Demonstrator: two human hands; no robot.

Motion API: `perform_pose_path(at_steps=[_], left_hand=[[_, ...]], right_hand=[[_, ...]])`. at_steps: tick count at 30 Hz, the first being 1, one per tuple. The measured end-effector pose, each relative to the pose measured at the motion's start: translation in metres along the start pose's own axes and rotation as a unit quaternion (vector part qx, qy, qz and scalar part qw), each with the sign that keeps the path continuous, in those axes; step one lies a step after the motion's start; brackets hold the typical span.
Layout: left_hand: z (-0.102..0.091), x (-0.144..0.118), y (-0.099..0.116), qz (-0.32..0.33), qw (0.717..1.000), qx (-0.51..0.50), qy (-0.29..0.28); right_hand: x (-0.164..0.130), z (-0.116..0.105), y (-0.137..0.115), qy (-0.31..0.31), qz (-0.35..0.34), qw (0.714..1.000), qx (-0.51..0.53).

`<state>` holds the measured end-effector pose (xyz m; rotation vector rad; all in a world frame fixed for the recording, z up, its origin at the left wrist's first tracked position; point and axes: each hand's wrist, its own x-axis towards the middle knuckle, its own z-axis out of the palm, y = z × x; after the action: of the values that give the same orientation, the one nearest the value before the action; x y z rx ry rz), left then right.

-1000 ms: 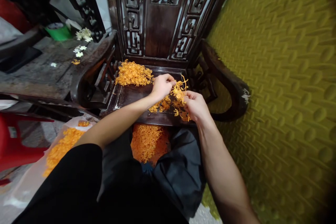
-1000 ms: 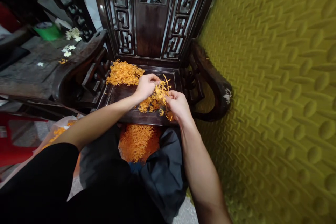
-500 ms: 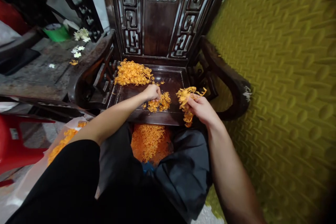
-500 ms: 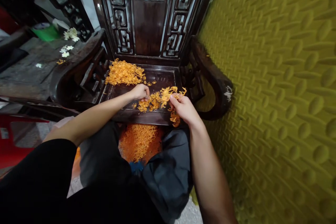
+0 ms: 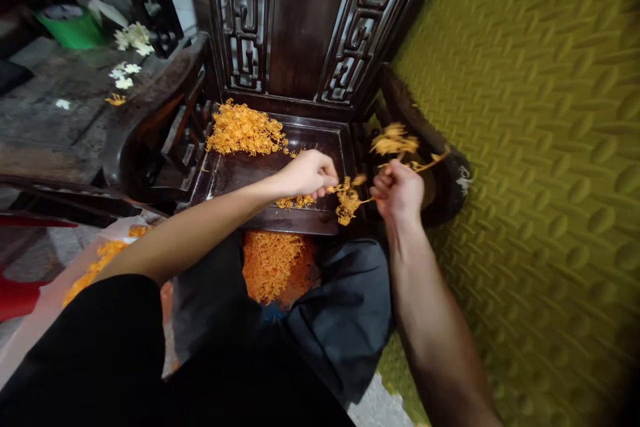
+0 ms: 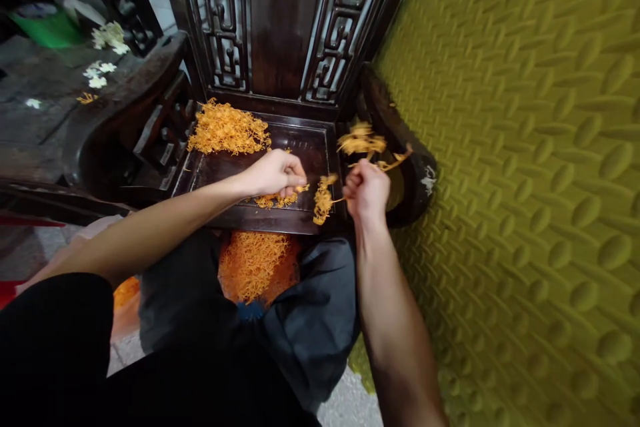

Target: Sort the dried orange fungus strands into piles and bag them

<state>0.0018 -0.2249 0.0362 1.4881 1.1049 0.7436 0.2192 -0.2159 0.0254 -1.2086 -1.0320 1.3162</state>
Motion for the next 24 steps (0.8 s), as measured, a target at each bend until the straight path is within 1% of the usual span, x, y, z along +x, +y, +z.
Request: perform_pose_path(at_steps=[1,2,3,5,6,8,9,11,12,14,16,17,18,19,20,22,24], left_hand=[[-0.004,0.001,-0.007,-0.015,1.000,0.019,-0.005],[-0.010,0.003,-0.016,-0.024,0.999,0.047,-0.003],[-0.015,0.006,-0.025,-0.027,0.997,0.079,0.005],[-0.024,0.015,-0.044,-0.008,0.990,0.136,0.037],[-0.027,0.020,-0.051,0.005,0.987,0.152,0.049],[-0.031,0.028,-0.061,0.016,0.986,0.156,0.057],[-0.031,0.031,-0.062,0.018,0.986,0.156,0.060],[-0.029,0.032,-0.056,0.024,0.984,0.159,0.072],[-0.028,0.031,-0.050,0.018,0.987,0.139,0.083],[-0.022,0.024,-0.035,-0.015,0.995,0.038,0.095],[-0.014,0.015,-0.020,-0.051,0.991,-0.099,0.070],[-0.010,0.010,-0.015,-0.060,0.986,-0.152,0.046],[-0.007,0.007,-0.011,-0.060,0.982,-0.177,0.022],[-0.003,0.005,-0.009,-0.056,0.982,-0.178,0.007],[-0.001,0.004,-0.008,-0.050,0.986,-0.161,0.005],[0.000,0.005,-0.009,-0.032,0.994,-0.101,0.024],[-0.001,0.008,-0.011,-0.013,0.998,-0.052,0.035]], right_hand=[[0.002,-0.005,0.002,0.028,-0.005,0.999,-0.021],[0.002,-0.010,0.005,0.036,-0.002,0.998,-0.054],[0.002,-0.013,0.008,0.029,0.005,0.995,-0.091],[-0.001,-0.015,0.015,-0.001,0.015,0.989,-0.147],[-0.003,-0.013,0.018,-0.017,0.008,0.986,-0.168],[-0.007,-0.007,0.020,-0.055,-0.012,0.974,-0.221],[-0.009,-0.004,0.020,-0.076,-0.021,0.965,-0.249],[-0.011,0.002,0.017,-0.104,-0.039,0.951,-0.288],[-0.011,0.004,0.016,-0.110,-0.046,0.947,-0.298],[-0.011,0.007,0.014,-0.116,-0.058,0.940,-0.314],[-0.010,0.010,0.013,-0.126,-0.065,0.932,-0.332],[-0.010,0.011,0.014,-0.132,-0.065,0.929,-0.339],[-0.009,0.013,0.015,-0.137,-0.064,0.927,-0.344],[-0.009,0.014,0.016,-0.143,-0.063,0.924,-0.349],[-0.009,0.015,0.017,-0.146,-0.064,0.921,-0.356],[-0.008,0.017,0.019,-0.136,-0.077,0.918,-0.366],[-0.007,0.018,0.020,-0.109,-0.106,0.922,-0.357]])
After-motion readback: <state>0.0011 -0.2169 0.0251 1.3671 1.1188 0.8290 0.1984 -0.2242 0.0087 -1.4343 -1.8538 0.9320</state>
